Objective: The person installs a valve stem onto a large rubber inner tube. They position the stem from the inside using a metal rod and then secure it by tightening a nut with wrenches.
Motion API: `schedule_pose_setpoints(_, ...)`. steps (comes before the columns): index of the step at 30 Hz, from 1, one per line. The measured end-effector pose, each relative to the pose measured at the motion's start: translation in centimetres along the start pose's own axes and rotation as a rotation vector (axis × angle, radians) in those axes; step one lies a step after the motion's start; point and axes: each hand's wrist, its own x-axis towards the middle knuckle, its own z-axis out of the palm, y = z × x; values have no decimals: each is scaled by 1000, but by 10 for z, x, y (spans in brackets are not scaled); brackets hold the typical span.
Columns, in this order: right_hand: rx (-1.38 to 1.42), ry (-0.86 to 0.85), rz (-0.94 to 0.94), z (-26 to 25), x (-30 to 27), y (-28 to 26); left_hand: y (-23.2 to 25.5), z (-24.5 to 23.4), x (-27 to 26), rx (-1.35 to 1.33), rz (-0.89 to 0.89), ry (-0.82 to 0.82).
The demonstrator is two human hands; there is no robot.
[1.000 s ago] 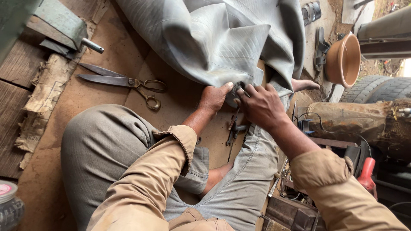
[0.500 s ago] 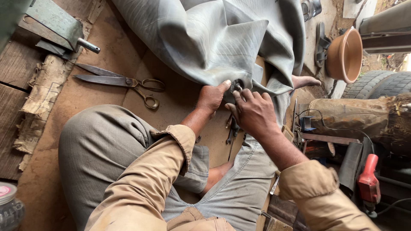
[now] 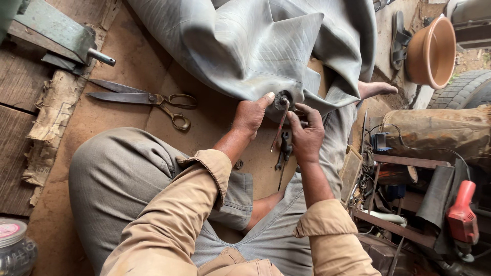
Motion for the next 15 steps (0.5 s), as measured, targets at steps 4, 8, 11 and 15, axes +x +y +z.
schedule_pose_setpoints(4,-157,-23,-174,9,4,-1,-4,-3,5,-27,13,5)
schedule_pose_setpoints(8,-198,-44,-221,11,11,-5,-6,-3,5,-32,11,6)
schedule_pose_setpoints(11,-217,-37,-251,12,17,-5,-1,-3,3,-5,-24,-9)
schedule_pose_setpoints(15,-260,-14,-279,16,16,-5,7,-2,-4,38,-34,-5)
